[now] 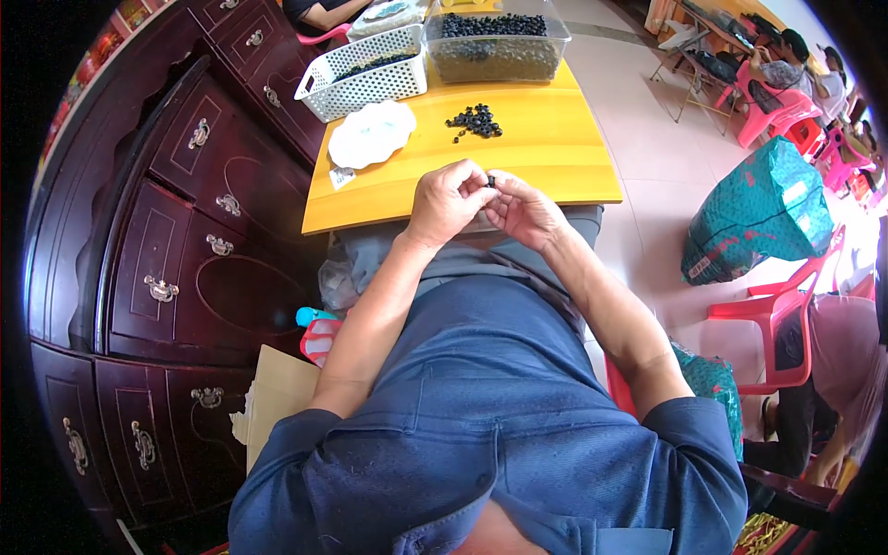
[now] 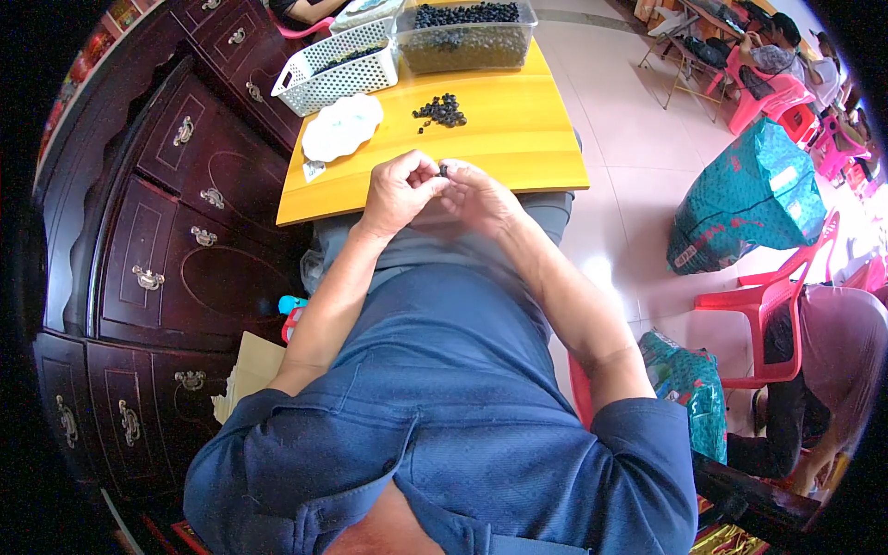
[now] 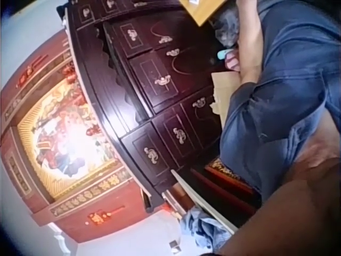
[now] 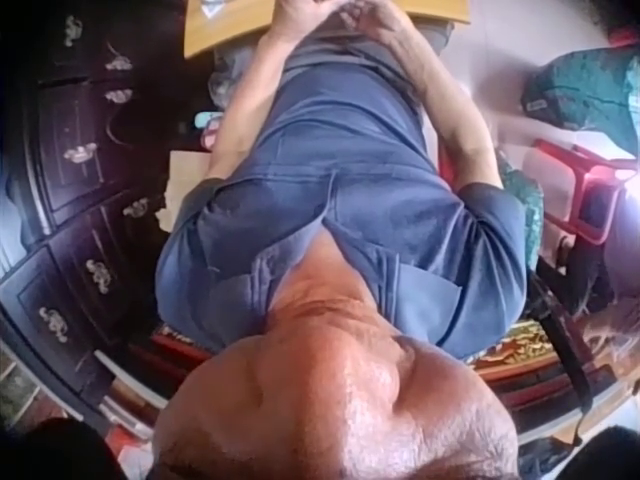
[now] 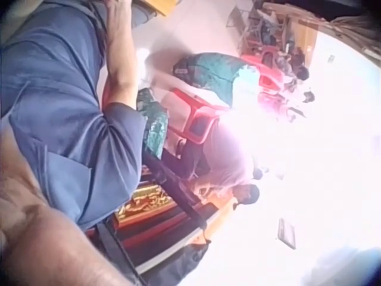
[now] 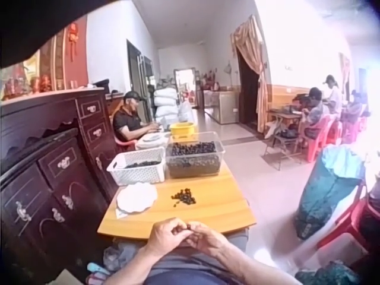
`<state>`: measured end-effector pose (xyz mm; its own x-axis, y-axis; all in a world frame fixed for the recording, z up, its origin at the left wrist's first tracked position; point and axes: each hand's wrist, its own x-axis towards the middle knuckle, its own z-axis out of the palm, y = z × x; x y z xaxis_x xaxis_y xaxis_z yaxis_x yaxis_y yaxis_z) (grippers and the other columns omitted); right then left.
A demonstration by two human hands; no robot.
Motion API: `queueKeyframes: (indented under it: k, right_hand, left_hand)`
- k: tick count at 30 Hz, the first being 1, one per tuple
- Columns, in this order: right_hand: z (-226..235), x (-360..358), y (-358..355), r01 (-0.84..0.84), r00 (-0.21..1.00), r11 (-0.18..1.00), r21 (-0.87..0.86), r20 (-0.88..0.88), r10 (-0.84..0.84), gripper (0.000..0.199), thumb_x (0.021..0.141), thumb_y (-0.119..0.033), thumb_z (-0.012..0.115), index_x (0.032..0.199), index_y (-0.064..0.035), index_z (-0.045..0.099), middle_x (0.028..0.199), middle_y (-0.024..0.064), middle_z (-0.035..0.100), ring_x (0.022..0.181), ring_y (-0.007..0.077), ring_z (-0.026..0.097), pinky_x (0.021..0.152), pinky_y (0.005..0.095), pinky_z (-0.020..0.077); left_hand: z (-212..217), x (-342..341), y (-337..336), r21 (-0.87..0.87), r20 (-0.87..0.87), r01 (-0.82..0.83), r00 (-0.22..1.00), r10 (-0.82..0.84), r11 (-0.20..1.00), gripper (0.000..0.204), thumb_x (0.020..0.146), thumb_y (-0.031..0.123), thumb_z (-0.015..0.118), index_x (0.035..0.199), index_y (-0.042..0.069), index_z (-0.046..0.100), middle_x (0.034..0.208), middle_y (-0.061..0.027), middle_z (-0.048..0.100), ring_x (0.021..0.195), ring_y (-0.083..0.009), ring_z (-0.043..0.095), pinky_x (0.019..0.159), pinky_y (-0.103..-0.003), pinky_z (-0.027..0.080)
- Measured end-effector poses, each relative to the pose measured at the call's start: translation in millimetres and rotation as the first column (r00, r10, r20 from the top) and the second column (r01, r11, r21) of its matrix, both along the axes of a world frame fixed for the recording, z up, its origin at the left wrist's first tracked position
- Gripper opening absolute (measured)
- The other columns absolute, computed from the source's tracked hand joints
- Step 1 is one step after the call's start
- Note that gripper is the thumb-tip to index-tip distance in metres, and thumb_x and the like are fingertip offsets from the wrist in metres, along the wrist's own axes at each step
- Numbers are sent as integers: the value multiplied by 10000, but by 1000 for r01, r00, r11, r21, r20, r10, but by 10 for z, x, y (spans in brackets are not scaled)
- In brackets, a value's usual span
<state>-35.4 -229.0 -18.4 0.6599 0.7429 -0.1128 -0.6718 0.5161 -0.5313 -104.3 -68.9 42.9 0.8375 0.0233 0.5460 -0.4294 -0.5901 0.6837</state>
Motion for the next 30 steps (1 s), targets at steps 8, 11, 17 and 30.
queueKeyframes:
  k: [8,11,17,30]
  right_hand:
    - [-30,21,-4,-16,1000,999,29,-18,17,226,932,-165,666,1143,-88,644,986,49,711,884,148,682,816,320,561]
    - [-49,36,-4,-26,999,999,37,-22,27,215,931,-159,667,1133,-89,646,982,50,711,882,147,683,815,319,563]
    - [-45,41,-25,-51,999,999,8,-19,51,191,920,-153,683,1102,-101,653,979,35,711,892,142,680,818,315,563]
    - [-25,67,-54,-97,993,995,-24,67,99,201,919,-175,697,1099,-115,631,989,18,696,903,130,665,813,294,541]
  left_hand:
    - [-5,4,-4,-13,-20,-3,1000,2,1000,189,762,41,788,767,33,600,666,-30,626,558,-89,565,532,-256,474]
    - [-16,10,1,-19,-30,-1,1000,0,1000,187,764,48,790,768,34,603,668,-30,632,562,-89,573,535,-258,478]
    - [-54,17,-2,-15,-20,-14,1000,14,1000,187,766,25,801,769,45,615,635,30,597,565,-32,506,524,-218,435]
    - [1,24,69,-67,-132,46,990,-54,997,173,769,33,806,787,49,635,678,54,590,598,-19,492,546,-200,428]
